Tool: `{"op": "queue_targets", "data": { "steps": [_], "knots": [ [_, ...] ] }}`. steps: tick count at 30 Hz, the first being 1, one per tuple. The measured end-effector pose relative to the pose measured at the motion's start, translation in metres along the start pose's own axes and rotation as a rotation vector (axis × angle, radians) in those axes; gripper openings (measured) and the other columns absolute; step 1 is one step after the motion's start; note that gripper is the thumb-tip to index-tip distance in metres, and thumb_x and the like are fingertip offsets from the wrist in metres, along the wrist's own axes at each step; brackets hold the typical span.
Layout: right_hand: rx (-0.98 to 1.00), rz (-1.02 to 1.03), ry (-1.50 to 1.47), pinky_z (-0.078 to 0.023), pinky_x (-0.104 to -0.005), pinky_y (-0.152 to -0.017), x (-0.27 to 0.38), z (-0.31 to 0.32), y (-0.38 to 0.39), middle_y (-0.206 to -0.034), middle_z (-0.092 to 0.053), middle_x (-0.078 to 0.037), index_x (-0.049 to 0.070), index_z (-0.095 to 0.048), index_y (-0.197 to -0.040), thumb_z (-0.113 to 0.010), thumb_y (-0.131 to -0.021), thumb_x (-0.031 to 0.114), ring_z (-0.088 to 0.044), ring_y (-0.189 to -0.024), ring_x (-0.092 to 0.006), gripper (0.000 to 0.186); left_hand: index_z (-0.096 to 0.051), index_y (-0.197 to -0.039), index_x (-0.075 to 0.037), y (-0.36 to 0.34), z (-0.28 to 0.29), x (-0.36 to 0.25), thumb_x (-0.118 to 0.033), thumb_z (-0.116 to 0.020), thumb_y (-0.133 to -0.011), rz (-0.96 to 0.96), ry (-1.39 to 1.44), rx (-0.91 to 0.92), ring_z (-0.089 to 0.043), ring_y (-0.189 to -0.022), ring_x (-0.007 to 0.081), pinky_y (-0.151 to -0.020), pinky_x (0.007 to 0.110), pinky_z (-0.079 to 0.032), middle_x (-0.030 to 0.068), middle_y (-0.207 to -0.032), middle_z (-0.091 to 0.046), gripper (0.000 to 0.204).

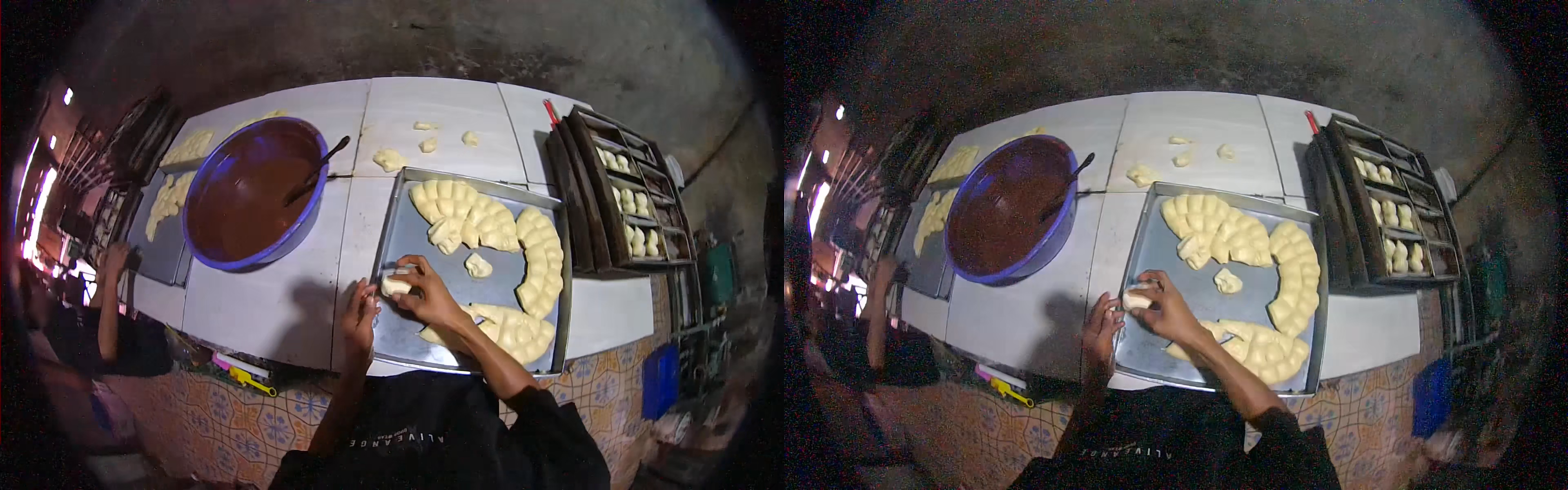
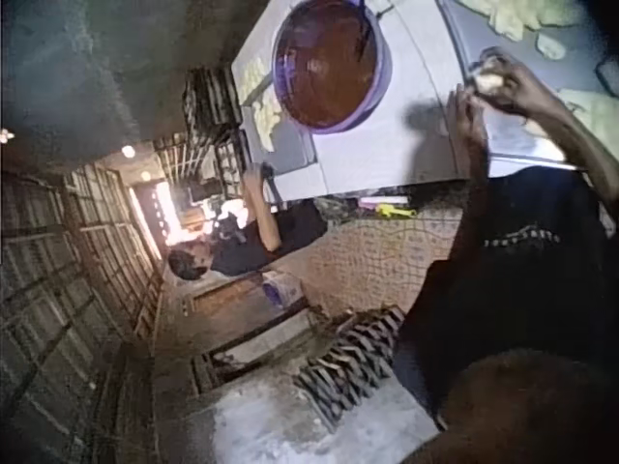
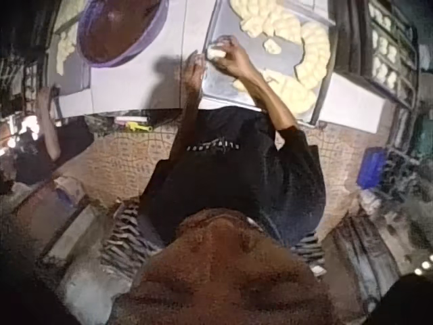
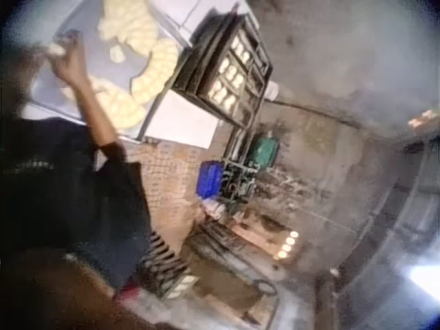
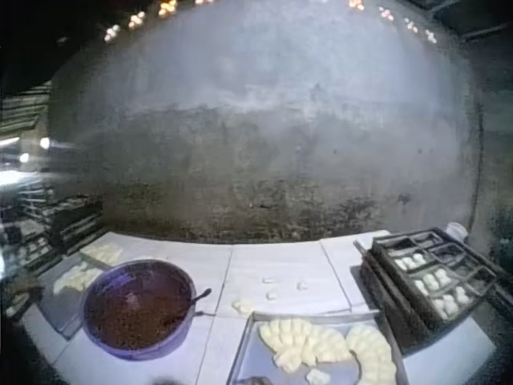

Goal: The person takes dough pieces from a tray, adds chocolate filling from a bowl, shapes the dough around the filling by hand, and places the filled rolls into baking tins.

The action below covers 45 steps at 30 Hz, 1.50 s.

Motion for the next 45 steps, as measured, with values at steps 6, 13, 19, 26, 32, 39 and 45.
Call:
{"op": "queue_targets", "data": {
  "steps": [6,13,19,26,32,39,45],
  "knots": [
    [-0.148,0.076,-0.038,-0.043,-0.0382,-0.095,0.007,-0.005,0.024,-0.123,-0.047,-0.014,0.006,-0.065,-0.116,-0.066,-0.086,0.014,-0.052,-0.108,-0.0262,0.031,-0.066,-0.101,0.005,0.011,-0.038,-0.019,-0.004,-0.06,-0.091,-0.061,0.005,0.063,-0.059,-0.079,0.0071,-0.074,0.02,-0.045,0.0022,-0.087,-0.066,0.014],
    [-0.129,0.294,-0.115,-0.034,-0.0435,-0.101,0.027,-0.028,0.014,-0.12,-0.052,-0.013,0.007,-0.058,-0.12,-0.064,-0.085,0.034,-0.042,-0.117,-0.0316,0.044,-0.066,-0.097,-0.001,0.01,-0.037,-0.012,-0.008,-0.06,-0.091,0.426,0.617,0.125,-0.062,-0.083,0.0119,-0.075,0.027,-0.049,0.0047,-0.088,-0.065,0.011],
    [0.075,-0.069,-0.768,-0.045,-0.0362,-0.092,-0.014,-0.027,0.007,-0.144,-0.029,-0.01,0.018,0.004,-0.15,-0.084,-0.06,0.043,-0.043,-0.12,-0.0224,0.129,-0.034,-0.14,0.004,-0.013,-0.045,-0.056,-0.088,-0.045,-0.066,0.393,0.935,0.623,-0.049,-0.122,0.0269,-0.1,0.04,-0.042,0.0193,-0.134,-0.047,0.119],
    [0.064,0.065,-0.67,-0.046,-0.0301,-0.082,-0.018,-0.015,-0.012,-0.147,-0.022,-0.015,0.024,0.013,-0.151,-0.082,-0.064,0.052,-0.038,-0.118,-0.0247,0.132,-0.032,-0.142,0.003,-0.215,0.11,-0.155,-0.071,-0.019,-0.091,-0.022,-0.46,0.059,-0.046,-0.125,0.0346,-0.11,0.043,-0.028,0.0223,-0.135,-0.048,0.091],
    [0.036,-0.049,-0.736,-0.046,-0.0321,-0.084,-0.031,-0.029,-0.006,-0.143,-0.031,-0.013,0.02,-0.002,-0.152,-0.07,-0.084,0.028,-0.045,-0.11,-0.0206,0.096,-0.02,-0.148,0.0,-0.254,0.194,-0.114,-0.077,-0.017,-0.087,0.052,-0.812,0.068,-0.047,-0.121,0.0237,-0.1,0.032,-0.036,0.0198,-0.149,-0.029,0.098],
    [-0.114,-0.26,-0.838,-0.049,-0.0292,-0.085,-0.04,-0.021,-0.009,-0.131,-0.049,-0.015,0.013,-0.012,-0.151,-0.055,-0.096,0.025,-0.055,-0.107,-0.0207,0.071,-0.013,-0.151,-0.01,-0.147,0.036,-0.12,-0.061,-0.021,-0.095,0.173,0.032,0.266,-0.058,-0.076,0.0151,-0.077,0.029,-0.046,0.014,-0.099,-0.063,0.076],
    [-0.39,-0.614,-1.024,-0.04,-0.0218,-0.051,-0.041,-0.035,-0.011,-0.08,-0.063,0.0,0.002,-0.065,-0.099,-0.054,-0.098,0.023,-0.049,-0.058,-0.0056,0.023,-0.002,-0.152,-0.015,-0.059,-0.03,-0.051,-0.012,-0.056,-0.092,0.126,0.107,0.198,-0.063,-0.094,0.0218,-0.085,0.034,-0.049,0.0165,-0.107,-0.062,0.08]
  ]
}}
Point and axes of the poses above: each hand's wrist, its own y-axis away from the middle knuckle, its own z-axis out of the back of the hand, x = y × z, the point moved 4 cm from there along -y, towards the middle knuckle
